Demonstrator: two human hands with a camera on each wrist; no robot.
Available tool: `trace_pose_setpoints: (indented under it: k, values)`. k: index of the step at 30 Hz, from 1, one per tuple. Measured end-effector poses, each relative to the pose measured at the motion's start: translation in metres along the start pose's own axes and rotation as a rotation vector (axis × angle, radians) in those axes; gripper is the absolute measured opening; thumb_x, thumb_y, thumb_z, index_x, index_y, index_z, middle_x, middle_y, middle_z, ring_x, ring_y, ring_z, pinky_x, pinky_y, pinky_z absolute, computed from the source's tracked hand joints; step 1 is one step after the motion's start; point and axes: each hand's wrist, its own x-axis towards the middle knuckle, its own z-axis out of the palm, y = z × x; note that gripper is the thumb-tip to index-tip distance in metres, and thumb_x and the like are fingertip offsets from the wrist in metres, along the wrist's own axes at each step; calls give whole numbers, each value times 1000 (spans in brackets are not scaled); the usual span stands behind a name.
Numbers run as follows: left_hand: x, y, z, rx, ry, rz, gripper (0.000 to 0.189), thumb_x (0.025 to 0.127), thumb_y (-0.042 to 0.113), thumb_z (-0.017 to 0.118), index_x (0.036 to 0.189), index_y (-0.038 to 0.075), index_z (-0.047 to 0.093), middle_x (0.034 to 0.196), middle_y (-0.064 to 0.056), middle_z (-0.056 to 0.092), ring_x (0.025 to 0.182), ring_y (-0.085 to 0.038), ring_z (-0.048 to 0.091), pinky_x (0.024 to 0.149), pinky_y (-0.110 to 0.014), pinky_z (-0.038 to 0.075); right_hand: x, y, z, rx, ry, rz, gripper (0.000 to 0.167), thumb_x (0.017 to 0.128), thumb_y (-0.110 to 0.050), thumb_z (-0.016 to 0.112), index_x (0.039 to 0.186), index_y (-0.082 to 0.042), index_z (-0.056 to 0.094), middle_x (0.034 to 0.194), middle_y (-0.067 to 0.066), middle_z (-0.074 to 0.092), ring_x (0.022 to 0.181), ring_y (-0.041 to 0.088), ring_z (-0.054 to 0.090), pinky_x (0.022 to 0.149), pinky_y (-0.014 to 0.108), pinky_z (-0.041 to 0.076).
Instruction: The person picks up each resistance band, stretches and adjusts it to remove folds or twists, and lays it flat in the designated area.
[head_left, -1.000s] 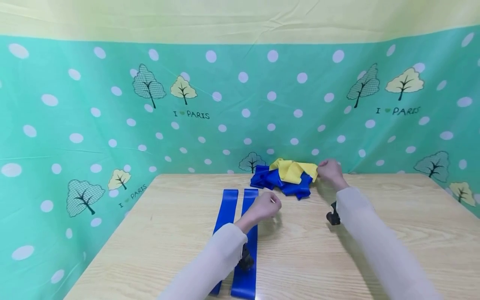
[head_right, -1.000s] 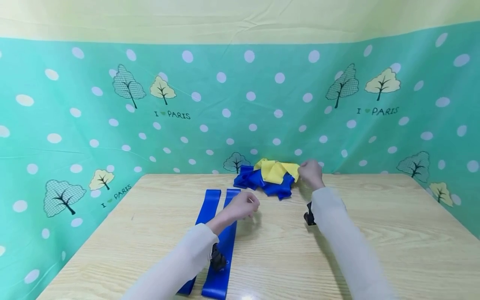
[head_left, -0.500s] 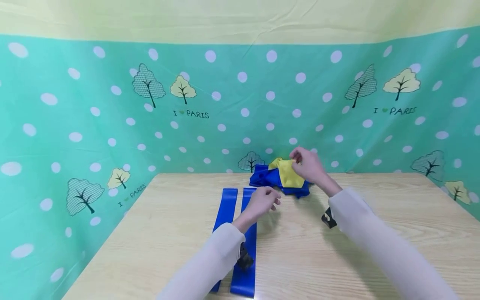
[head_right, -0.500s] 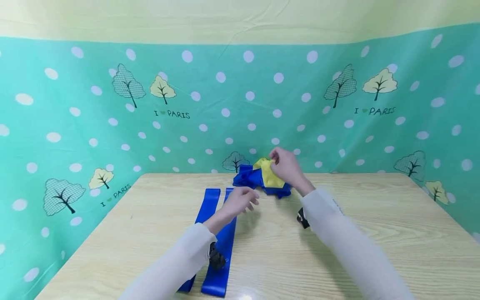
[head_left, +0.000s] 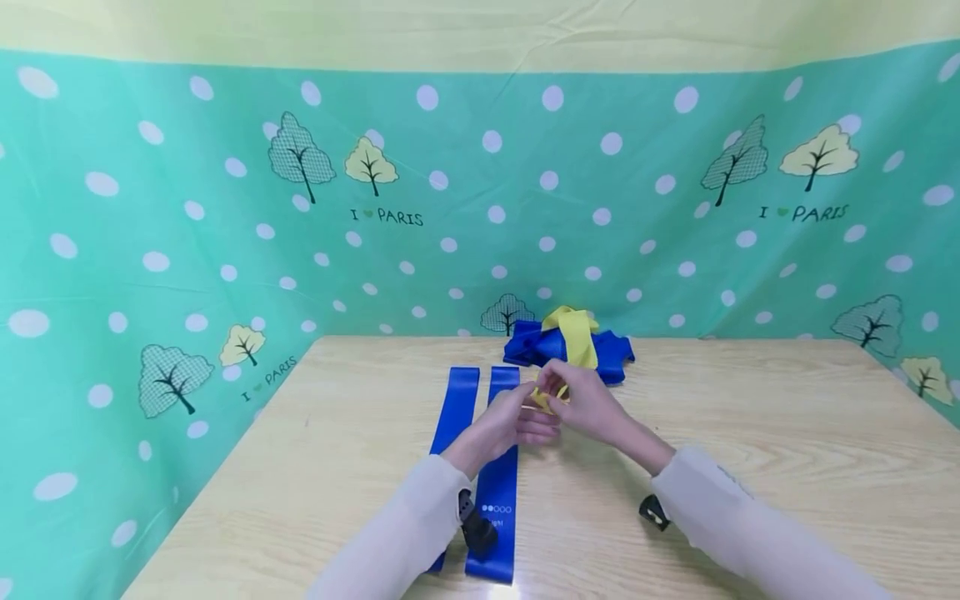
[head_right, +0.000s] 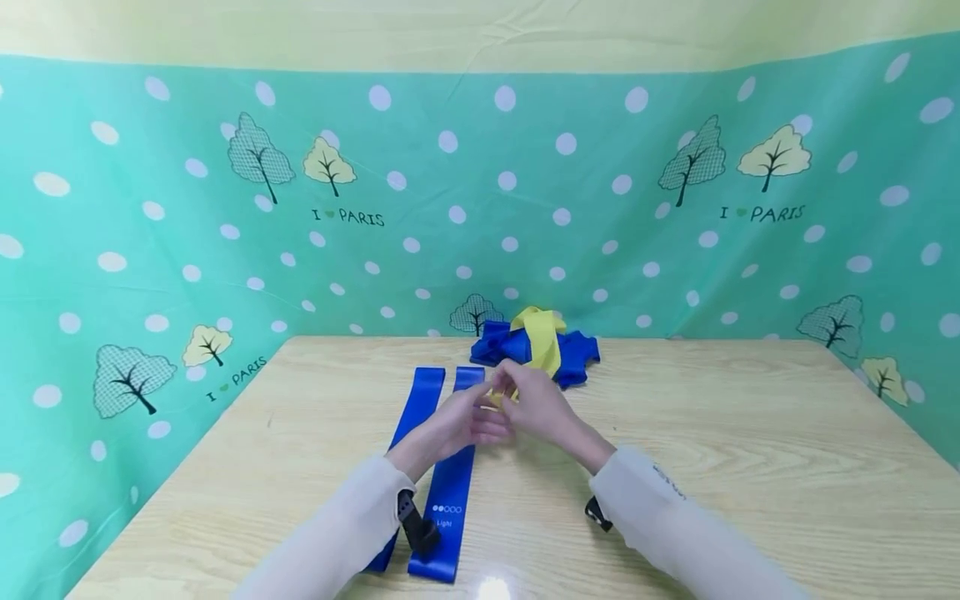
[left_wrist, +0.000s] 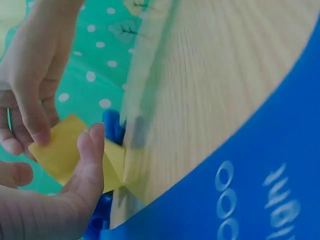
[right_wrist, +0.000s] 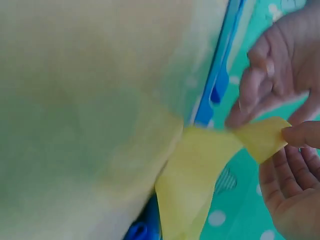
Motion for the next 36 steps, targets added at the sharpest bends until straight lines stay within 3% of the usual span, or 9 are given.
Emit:
trace_pose_setpoints:
  k: [4,10,12,15,18,21,26,32,36]
  values:
    - [-8,-4,2,-47,16,-28,33,100,25,41,121,1,52,101,-13,64,76,-17,64,69,-27,56,-16,-11,7,19,-54,-4,20,78,9,66,90,-5,59,84,6,66,76,17,65,65,25,53]
    - [-17,-10,5,36,60,-27,35,92,8,50,125,-3,53,111,-14,55,84,-19,62,68,-26,55,-37,-20,7,114,-112,73,15,81,6,66,88,-6,61,87,5,67,82,18,68,72,22,54]
    - [-19,-12,5,73,64,-12,36,90,3,51,126,-5,52,108,-16,60,81,-18,64,67,-26,56,-42,-22,4,136,-101,138,11,82,4,66,86,-5,62,85,4,67,82,18,68,72,21,54]
    - [-20,-13,5,141,76,19,33,88,1,53,121,-3,54,96,-16,66,72,-17,66,61,-25,55,-46,-20,-5,201,-83,316,4,84,0,64,88,-1,62,82,6,66,77,16,66,68,23,54]
    - [-24,-12,6,276,114,108,29,85,0,56,114,-2,59,86,-12,64,63,-15,62,53,-24,52,-47,-12,-12,353,-94,539,17,90,-5,58,100,8,60,86,14,68,77,17,66,72,29,56]
    - [-30,-11,12,501,166,254,26,79,-2,59,104,0,66,77,-7,62,55,-11,55,46,-22,46,-48,-4,-14,580,-139,700,37,97,-13,49,118,17,50,99,23,68,86,21,69,80,34,56]
    - [-42,-10,26,804,190,431,24,77,-3,64,97,5,73,77,-3,64,56,-8,49,45,-19,38,-49,7,-12,913,-154,816,51,100,-23,45,131,17,38,109,21,67,98,22,68,88,32,53]
    - [-50,-13,33,852,97,433,17,77,0,71,93,5,74,89,-3,58,77,-10,48,61,-19,40,-50,10,-6,1029,-140,856,49,95,-7,52,134,18,35,112,16,66,96,16,67,87,33,53]
    - [-52,-9,29,791,37,341,18,77,13,75,93,8,71,95,-3,56,84,-14,49,64,-23,41,-50,10,-3,1022,-106,846,51,92,2,52,137,17,32,110,14,65,96,15,66,86,30,54]
